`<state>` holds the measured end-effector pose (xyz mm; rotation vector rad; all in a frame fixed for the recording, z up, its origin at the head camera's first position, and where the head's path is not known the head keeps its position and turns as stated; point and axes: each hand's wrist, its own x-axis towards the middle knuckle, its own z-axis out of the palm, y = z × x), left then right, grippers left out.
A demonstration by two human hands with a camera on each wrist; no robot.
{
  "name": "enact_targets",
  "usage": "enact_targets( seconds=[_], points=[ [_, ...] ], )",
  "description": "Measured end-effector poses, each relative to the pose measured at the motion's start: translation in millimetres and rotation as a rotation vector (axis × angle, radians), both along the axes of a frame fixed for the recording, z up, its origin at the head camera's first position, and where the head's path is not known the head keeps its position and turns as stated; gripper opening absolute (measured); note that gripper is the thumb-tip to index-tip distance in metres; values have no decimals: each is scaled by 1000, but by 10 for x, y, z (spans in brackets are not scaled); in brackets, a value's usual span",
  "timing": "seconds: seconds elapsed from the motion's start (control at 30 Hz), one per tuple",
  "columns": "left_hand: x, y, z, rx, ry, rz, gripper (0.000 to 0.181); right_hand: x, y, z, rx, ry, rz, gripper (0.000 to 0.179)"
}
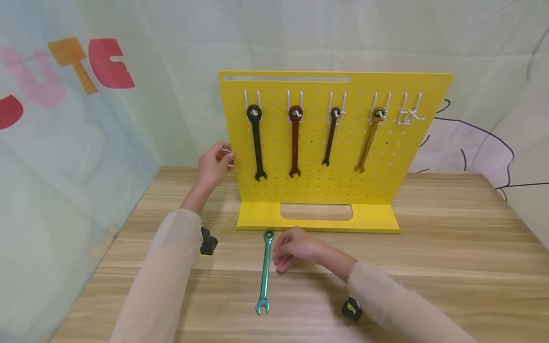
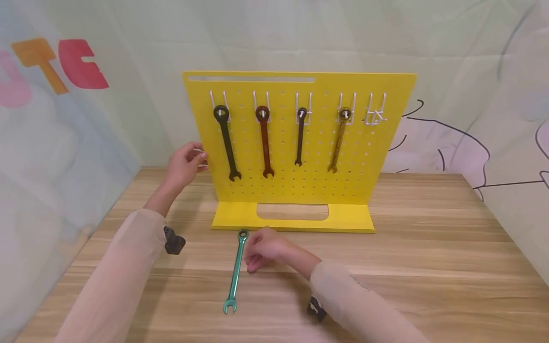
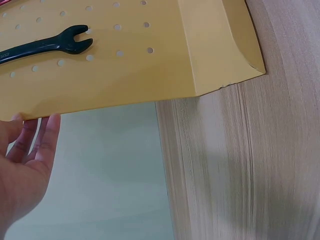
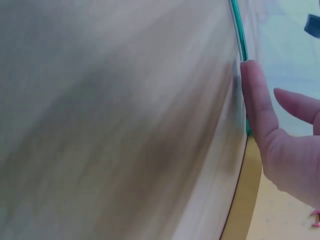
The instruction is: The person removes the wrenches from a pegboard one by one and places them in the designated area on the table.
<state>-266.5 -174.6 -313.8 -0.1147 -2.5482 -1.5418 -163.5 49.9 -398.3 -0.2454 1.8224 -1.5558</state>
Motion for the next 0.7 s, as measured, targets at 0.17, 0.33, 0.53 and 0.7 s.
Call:
enact_targets(
  seconds=[0.17,0.33,0.53,0.7],
  points=[
    [-8,-3,-7,5,2,-1,21,-58,129,51,21,40,25,10],
    [-5,1,-9,9,5,-1,20,-136,290,100,50,90,37,11],
    [6,14,3,10,5,4,20,-257,515,221,90,160,19,13],
    [-3,6,-3,14,-1,-1,21,-351,718,345,123,194,-26,18]
  ],
)
